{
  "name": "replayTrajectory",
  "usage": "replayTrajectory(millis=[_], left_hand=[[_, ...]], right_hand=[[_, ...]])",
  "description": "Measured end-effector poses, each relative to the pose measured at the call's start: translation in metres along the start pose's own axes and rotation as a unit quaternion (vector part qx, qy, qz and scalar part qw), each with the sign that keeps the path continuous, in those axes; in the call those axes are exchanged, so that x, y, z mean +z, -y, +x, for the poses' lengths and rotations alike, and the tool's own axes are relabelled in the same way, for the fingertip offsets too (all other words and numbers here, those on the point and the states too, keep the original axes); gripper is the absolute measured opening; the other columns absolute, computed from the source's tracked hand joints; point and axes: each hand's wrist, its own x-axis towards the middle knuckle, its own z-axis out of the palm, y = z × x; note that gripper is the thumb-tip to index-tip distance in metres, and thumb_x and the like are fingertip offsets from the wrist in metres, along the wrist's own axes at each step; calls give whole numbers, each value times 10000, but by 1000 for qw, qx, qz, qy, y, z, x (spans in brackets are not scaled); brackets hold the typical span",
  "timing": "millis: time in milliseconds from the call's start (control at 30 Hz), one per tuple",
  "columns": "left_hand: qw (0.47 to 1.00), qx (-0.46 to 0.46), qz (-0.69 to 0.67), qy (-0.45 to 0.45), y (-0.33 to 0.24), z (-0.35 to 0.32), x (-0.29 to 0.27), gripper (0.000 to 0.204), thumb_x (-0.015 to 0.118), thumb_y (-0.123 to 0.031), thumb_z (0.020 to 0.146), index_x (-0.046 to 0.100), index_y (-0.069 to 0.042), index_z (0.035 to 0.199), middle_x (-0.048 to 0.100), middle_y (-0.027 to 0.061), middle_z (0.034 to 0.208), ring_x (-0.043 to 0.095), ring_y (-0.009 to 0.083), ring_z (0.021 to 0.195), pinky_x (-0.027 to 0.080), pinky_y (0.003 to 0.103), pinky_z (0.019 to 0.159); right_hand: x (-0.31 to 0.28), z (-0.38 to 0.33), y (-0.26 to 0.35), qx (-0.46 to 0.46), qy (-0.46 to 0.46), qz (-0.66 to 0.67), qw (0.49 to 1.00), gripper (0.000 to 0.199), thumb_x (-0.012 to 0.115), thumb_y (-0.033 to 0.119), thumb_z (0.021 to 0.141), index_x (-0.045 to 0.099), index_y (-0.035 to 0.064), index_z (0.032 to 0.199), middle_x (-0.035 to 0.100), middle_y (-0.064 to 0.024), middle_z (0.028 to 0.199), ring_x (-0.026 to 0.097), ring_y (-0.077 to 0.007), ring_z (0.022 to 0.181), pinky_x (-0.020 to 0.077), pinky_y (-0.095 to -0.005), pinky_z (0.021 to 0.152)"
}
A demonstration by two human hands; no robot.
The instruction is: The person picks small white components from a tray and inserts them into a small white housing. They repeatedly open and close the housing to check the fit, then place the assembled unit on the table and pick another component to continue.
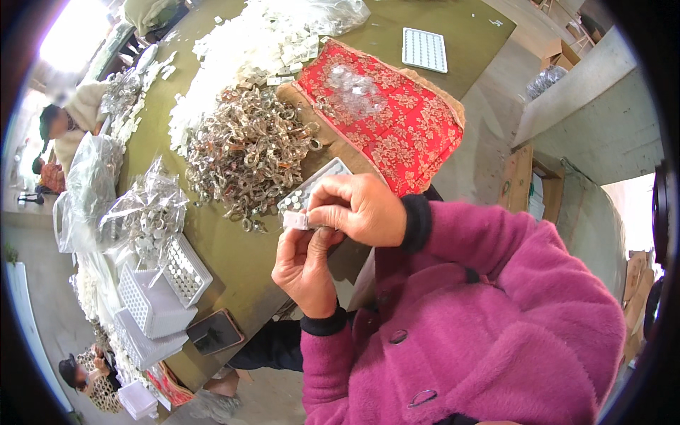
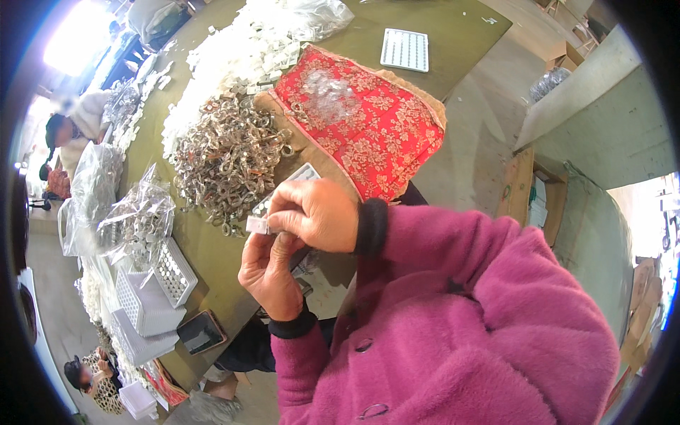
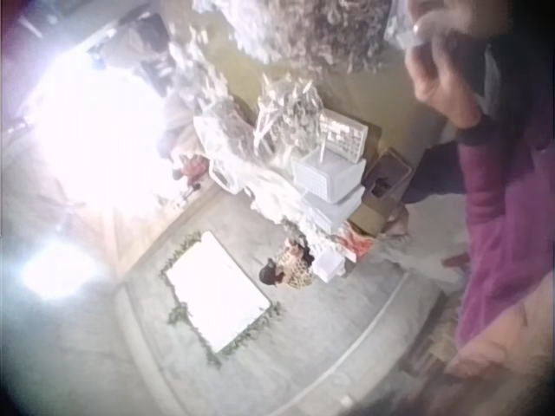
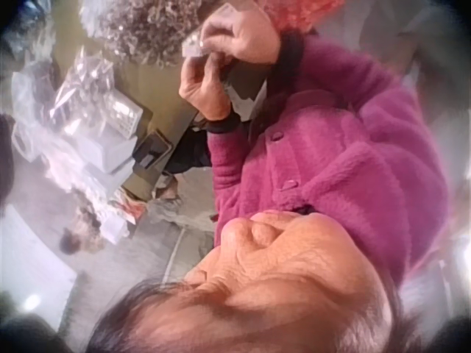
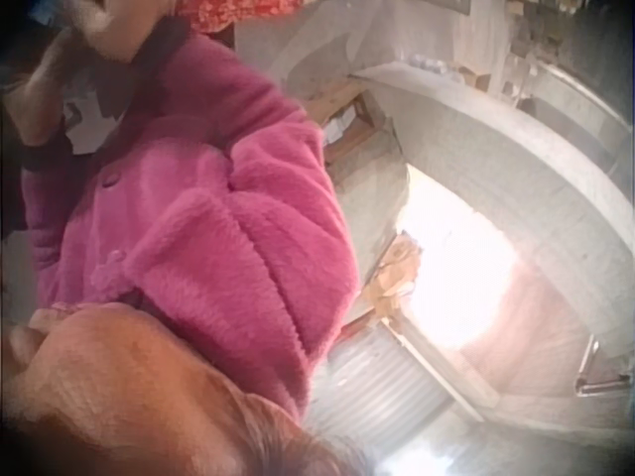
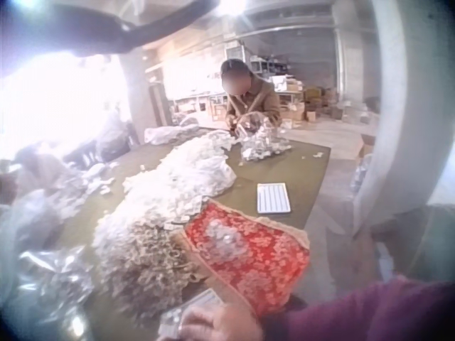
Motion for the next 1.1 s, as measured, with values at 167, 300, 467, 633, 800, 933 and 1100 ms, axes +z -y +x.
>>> replayTrajectory(millis=[167,300,467,633,800,933,1100], left_hand=[[999,-13,-35,-15,1,-2,5,303,700,71,945,651,93,1243,734,127,1036,709,159,830,621,293,756],[996,-40,-80,-5,-4,-1,1,303,701,62,947,657,86,1246,733,132,1062,704,158,831,603,276,731],[994,-55,-98,-8,-2,-1,5,316,697,37,961,652,81,1271,731,121,1069,687,150,822,582,266,709],[998,-28,-47,8,0,-3,6,312,670,9,980,645,65,1286,717,95,1068,657,132,808,543,258,694],[998,-42,-54,2,-1,-1,4,251,631,17,976,660,48,1224,689,60,975,595,107,720,481,248,628],[992,-73,-104,-8,-1,1,1,248,585,83,936,670,51,1167,674,63,907,581,115,677,453,247,588],[988,-77,-136,6,-4,4,-5,266,562,117,904,673,46,1135,668,69,871,581,125,656,446,250,579]], right_hand=[[3,-3,5,44,-10,58,997,101,692,104,994,688,3,997,714,-42,879,659,-94,711,536,-264,639],[-5,-4,8,141,24,193,971,114,667,113,1019,680,0,1019,710,-31,899,663,-94,696,539,-243,619],[-7,-7,7,107,23,133,985,126,685,119,985,679,-6,980,721,-105,848,694,-162,675,552,-313,628],[-5,-7,3,-21,-13,-15,1000,132,694,131,960,671,2,942,709,-179,821,714,-283,720,547,-391,666],[-7,-9,5,52,3,44,998,137,693,139,962,670,5,942,703,-177,812,708,-300,745,538,-402,679],[-6,-12,4,62,25,51,996,131,686,136,979,664,7,968,689,-129,812,659,-230,702,514,-359,647],[-3,-15,-2,49,45,54,996,100,674,118,1007,655,21,998,654,-37,802,582,-81,658,482,-275,606]])
